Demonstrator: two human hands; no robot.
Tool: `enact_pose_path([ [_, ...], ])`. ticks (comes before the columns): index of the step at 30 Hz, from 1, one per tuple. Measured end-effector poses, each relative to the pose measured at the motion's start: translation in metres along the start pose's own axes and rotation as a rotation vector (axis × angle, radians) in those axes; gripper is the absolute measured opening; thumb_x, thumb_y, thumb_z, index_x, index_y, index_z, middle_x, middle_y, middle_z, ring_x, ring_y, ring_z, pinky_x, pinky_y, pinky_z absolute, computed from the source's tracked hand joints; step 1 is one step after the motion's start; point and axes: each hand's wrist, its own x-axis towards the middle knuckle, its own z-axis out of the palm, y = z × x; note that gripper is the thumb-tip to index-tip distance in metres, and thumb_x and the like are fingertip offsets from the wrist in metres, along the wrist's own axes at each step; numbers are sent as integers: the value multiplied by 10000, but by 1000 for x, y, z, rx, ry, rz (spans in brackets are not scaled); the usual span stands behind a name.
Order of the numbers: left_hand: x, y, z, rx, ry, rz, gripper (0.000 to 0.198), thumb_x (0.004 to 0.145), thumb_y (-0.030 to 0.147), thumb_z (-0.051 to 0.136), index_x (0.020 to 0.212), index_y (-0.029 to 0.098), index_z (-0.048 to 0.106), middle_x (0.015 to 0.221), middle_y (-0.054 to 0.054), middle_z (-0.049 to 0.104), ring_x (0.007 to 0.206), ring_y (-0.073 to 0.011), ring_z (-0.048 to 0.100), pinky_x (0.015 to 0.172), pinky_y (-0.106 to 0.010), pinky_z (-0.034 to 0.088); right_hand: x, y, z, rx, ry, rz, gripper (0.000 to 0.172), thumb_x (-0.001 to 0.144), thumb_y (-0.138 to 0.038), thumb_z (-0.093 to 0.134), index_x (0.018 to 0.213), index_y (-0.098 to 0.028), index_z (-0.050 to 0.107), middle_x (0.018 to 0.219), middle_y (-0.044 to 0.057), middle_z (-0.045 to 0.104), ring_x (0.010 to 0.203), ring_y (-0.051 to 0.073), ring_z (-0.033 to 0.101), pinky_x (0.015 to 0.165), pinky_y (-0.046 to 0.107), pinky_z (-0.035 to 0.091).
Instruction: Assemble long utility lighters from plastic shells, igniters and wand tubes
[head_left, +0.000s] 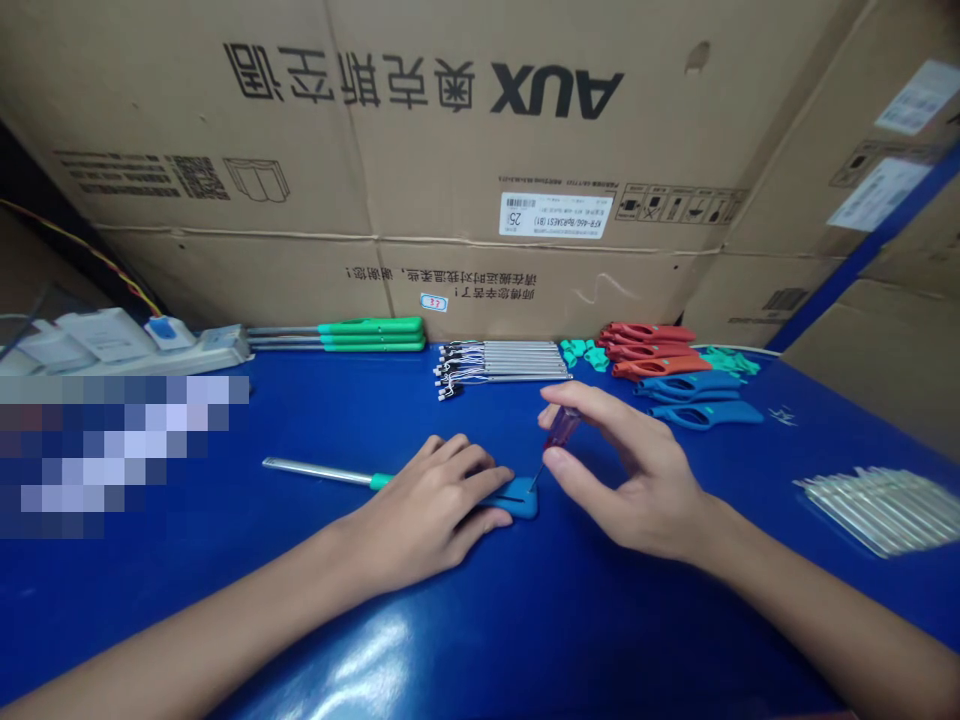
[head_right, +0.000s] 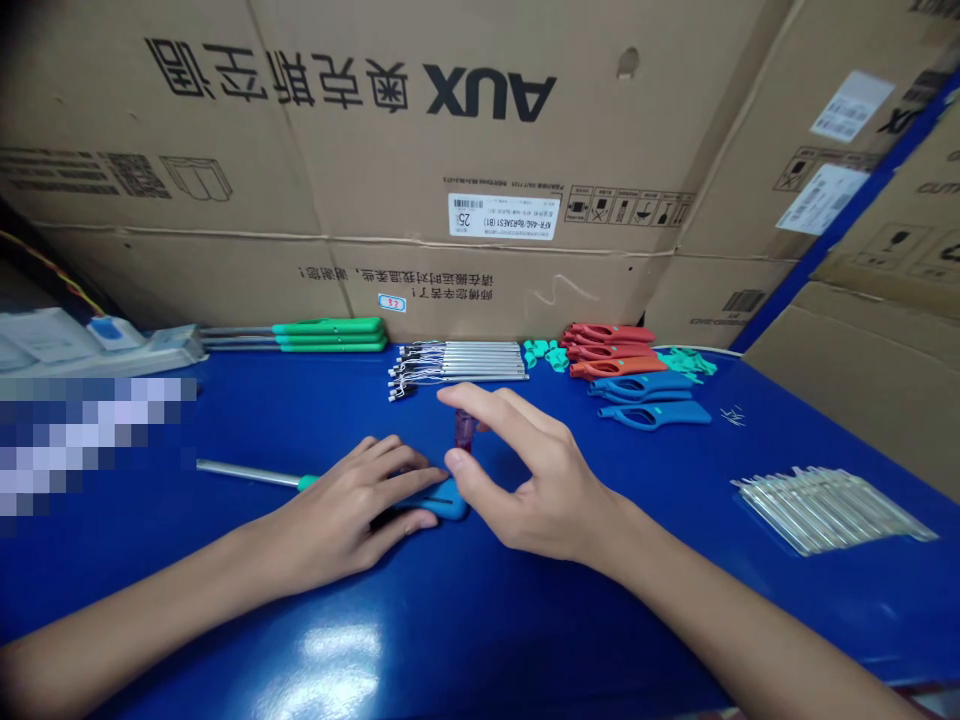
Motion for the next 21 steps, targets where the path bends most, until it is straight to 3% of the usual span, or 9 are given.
enact_pose_path([
  [7, 0, -1, 0, 9, 17, 7, 334, 985, 370, 519, 1261, 196, 589, 1083, -90, 635, 1006, -256, 571, 871, -446, 458, 3, -2, -3, -25, -36, -5, 546, 889, -115, 603, 1404, -239, 472, 1042, 52, 697, 903, 179, 684, 899, 345, 568],
  [14, -1, -1, 1, 19, 25, 8, 319, 981, 365, 529, 1250, 206, 593, 1061, -83, 633, 996, -254, 571, 865, -442, 460, 3, -1, -1, -122, 23, -76, 445, 871, -146, 650, 1292, -250, 552, 916, 22, 700, 780, 170, 659, 777, 319, 581],
  [21, -1, -1, 0, 10, 16, 8, 322, 985, 363, 521, 1254, 200, 589, 1089, -88, 634, 1015, -260, 570, 863, -447, 457, 7, -8, -7, 13, -47, 30, 487, 879, -64, 561, 1339, -220, 529, 1035, 45, 702, 878, 150, 686, 838, 295, 578],
])
